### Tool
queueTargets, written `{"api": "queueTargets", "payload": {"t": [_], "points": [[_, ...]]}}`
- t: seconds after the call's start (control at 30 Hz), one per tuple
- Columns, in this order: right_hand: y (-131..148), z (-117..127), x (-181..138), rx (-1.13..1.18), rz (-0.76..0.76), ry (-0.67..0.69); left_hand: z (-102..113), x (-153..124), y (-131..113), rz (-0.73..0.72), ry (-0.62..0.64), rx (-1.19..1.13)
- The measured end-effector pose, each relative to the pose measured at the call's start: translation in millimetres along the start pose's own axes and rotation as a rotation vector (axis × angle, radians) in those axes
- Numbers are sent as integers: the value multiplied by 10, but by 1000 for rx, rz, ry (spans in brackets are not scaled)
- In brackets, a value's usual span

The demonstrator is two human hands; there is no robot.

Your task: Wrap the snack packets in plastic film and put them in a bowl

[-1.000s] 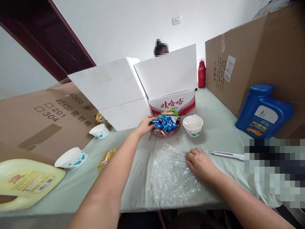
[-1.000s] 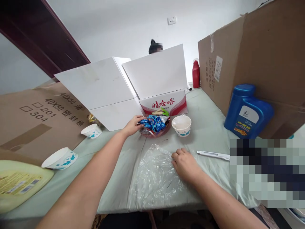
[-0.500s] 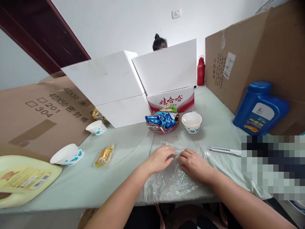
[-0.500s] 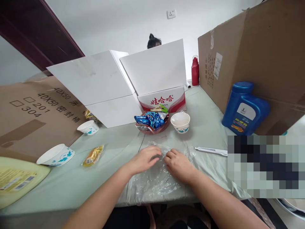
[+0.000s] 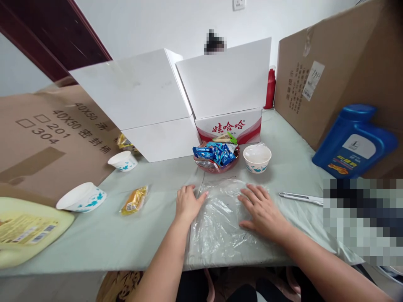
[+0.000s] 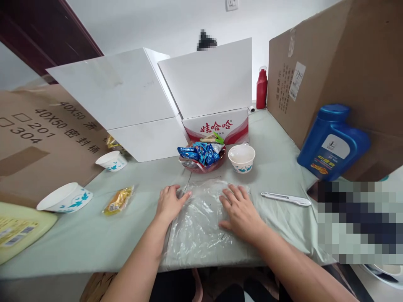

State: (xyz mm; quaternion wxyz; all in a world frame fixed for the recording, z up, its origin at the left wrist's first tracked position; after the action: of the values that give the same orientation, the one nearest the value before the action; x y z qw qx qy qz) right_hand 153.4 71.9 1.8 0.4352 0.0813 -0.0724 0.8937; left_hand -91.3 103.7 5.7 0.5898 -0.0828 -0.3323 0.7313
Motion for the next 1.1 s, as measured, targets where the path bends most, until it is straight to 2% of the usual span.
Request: {"api": "queueTargets", "payload": {"t": [0.1,0.23,0.3,0.37,0.43,0.47,0.5,0.57,0.63,0.67,0.73,0.8,0.9,0.97,1.03,1.1], "points": [[56,-47,-9,42,74,90,-106,68,82,-8,58,-129],[-113,-141,-49,6,-106,181,-106,91,149,25,51,-196],[-168,-143,-65,-21,-156,172,-27,70,150,42,0,-185],[-154,-111,-64,-45,-141,120,85,11,88,32,-77,-156],[-92,-83,-56,-55,-79,70,182,-84,-75,-68,-145,-133],[-57,-79,-52,-49,-40,59,185,-138,-190,-158,-128,-132],[-34,-81,-51,-39,-8,58,138,-193,-314,-264,-45,-138],[-72,-106,-57,-25,-9,93,-65,-326,-513,-455,263,-141],[-245,-126,-85,-47,-123,150,-263,-447,-555,-514,567,-100],[-363,-116,-110,-74,-205,169,-318,-472,-532,-504,652,-68],[-580,-29,-168,-132,-347,155,-347,-466,-477,-468,702,-23],[-672,124,-201,-118,-373,69,-306,-448,-480,-470,669,-34],[-540,327,-202,151,-158,-23,-137,-427,-571,-505,518,-141],[-355,385,-219,381,65,38,-25,-427,-611,-477,492,-256],[-206,371,-269,499,230,161,18,-472,-637,-425,635,-361],[-149,301,-315,480,285,260,38,-585,-673,-405,856,-411]]}}
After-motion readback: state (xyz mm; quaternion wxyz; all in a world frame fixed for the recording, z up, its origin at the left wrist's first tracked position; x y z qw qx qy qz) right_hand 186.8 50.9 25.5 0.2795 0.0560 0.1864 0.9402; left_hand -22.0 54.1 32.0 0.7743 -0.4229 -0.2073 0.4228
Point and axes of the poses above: each hand's wrist, its own x-axis towards the middle knuckle, its own z-axis out of the back of the hand, y = z × x, the point moved 7 cm from there along x, towards the middle knuckle, and after that the axes turned 12 degrees about -x, right-handed, at the moved point
